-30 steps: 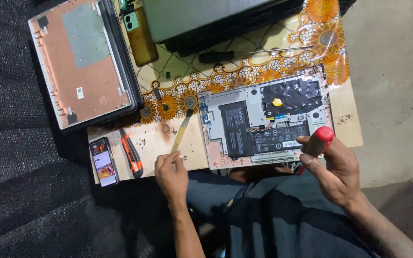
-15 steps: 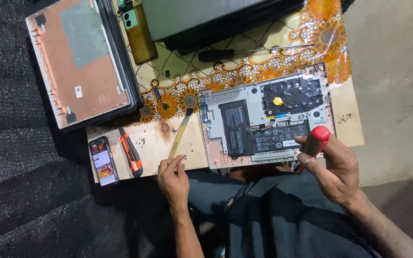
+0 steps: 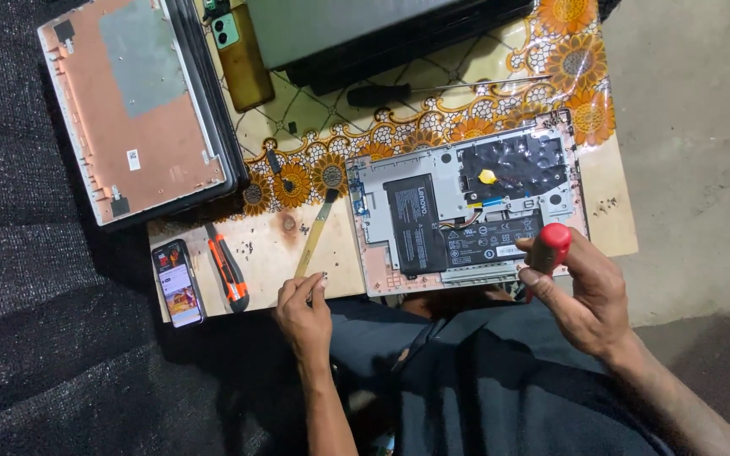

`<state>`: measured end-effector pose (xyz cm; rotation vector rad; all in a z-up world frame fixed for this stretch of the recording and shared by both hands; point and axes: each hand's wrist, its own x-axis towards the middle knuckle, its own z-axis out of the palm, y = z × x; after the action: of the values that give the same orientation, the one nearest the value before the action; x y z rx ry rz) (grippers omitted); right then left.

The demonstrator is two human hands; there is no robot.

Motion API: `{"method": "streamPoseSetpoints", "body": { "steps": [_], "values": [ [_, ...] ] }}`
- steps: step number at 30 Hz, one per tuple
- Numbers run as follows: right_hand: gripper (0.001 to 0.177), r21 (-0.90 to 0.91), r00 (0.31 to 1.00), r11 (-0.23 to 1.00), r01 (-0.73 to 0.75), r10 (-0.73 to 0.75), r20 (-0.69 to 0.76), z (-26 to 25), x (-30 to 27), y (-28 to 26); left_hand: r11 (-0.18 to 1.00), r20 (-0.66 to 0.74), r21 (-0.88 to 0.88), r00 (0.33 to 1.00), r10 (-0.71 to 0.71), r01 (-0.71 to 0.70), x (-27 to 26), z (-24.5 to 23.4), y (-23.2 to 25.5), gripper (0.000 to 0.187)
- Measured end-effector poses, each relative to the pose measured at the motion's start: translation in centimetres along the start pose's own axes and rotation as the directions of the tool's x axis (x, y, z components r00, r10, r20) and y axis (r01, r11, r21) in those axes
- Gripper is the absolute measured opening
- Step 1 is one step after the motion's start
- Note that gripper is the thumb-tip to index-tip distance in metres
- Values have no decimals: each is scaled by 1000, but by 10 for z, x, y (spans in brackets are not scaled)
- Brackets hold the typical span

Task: The person is repairing a laptop while sitting on the floor. They use a red screwdriver to remove screws from the laptop's internal chassis and manipulate the internal components with their hands.

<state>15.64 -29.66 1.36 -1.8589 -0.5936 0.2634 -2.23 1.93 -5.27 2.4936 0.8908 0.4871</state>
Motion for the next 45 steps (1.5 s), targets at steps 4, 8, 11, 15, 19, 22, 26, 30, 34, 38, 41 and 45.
{"method": "streamPoseSetpoints", "body": {
  "steps": [4,8,11,15,19,22,26,30,34,38,41,45],
  "values": [
    [30,-20,1000,1000,11,-11,-3,0,0,1,999,28,-13,998,-51,51,5,-3,10,11],
    [29,-27,1000,1000,-5,5,-6,0,0,0,997,19,-28,998,-66,66,4,0,6,11],
    [28,-21,1000,1000,21,-21,2,0,2,1,996,8,-54,997,-73,74,1,0,5,10],
    [29,-27,1000,999,25,-25,-7,1,2,0,998,-50,-10,997,-65,65,-8,7,-2,9],
    [31,-25,999,999,31,-31,-5,1,1,-1,998,-81,-41,995,-59,56,-11,8,0,8],
    [33,-48,999,998,38,-38,-2,0,0,0,996,-80,-54,994,-69,65,-11,7,1,8],
    [30,-55,999,998,35,-36,-7,0,2,-2,999,-101,3,994,-45,45,-12,9,0,7],
    [30,-44,998,998,55,-56,-17,0,1,-2,998,-116,53,993,-17,23,-14,11,0,12],
    [30,-14,998,999,35,-35,-58,2,-2,0,996,-104,48,993,-63,69,-14,11,5,11],
    [28,252,988,968,17,23,-155,7,-4,-5,875,-90,-383,930,-356,297,-19,19,-5,10],
    [32,243,971,969,43,17,-240,9,-4,-13,97,282,-932,868,-409,349,-17,22,7,19],
    [50,359,957,926,114,-6,-289,18,-5,-34,-207,487,-872,833,-263,444,-15,22,65,15]
  ]
}}
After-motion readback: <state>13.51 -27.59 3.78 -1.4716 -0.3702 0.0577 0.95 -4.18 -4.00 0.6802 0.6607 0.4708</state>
